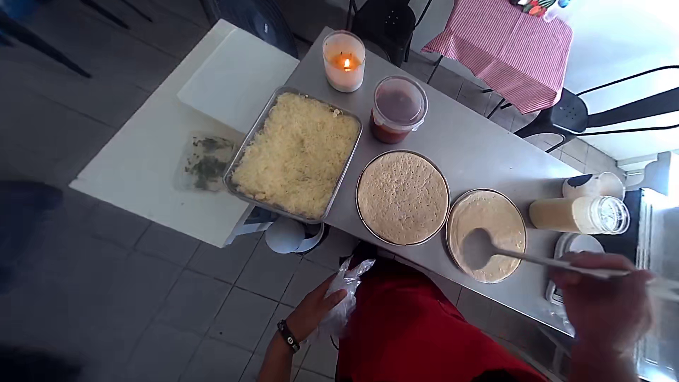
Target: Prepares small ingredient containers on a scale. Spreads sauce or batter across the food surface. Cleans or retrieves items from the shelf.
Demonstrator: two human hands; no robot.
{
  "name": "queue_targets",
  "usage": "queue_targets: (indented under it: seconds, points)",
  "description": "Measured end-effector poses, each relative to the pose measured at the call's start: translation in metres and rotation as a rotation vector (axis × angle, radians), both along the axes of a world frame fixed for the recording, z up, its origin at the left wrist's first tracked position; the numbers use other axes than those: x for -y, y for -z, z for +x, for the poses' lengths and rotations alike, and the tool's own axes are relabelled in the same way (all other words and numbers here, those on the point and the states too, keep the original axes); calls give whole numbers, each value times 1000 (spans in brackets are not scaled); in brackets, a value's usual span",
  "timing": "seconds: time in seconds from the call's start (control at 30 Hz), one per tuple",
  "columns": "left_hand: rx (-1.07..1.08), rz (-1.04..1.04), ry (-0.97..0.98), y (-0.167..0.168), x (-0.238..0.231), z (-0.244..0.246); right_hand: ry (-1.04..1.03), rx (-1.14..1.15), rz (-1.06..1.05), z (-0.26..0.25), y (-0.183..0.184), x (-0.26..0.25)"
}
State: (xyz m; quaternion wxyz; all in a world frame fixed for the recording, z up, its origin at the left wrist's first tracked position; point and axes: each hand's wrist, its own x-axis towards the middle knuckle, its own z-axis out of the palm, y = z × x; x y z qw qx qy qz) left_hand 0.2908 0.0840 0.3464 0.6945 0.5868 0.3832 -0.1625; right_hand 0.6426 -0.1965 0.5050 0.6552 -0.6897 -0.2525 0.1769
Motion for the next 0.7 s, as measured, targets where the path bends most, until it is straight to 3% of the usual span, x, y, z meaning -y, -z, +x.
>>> queue_targets:
  seconds: [0.1,0.23,0.37,0.57,0.7]
  points:
    - [-195,128,-265,34,38,-38,-161,-88,-116,-71,40,-8]
    - [-224,274,-750,60,93,-92,-380,-306,-107,-163,154,-13]
    - [-112,286,-1031,124,135,-116,-369,-227,-38,-221,262,-18]
    - [-91,-21,-925,283,178,-104,-322,580,-230,-207,369,-8]
    - [-75,-180,-824,356,214,-100,-195,885,-326,-170,417,-21]
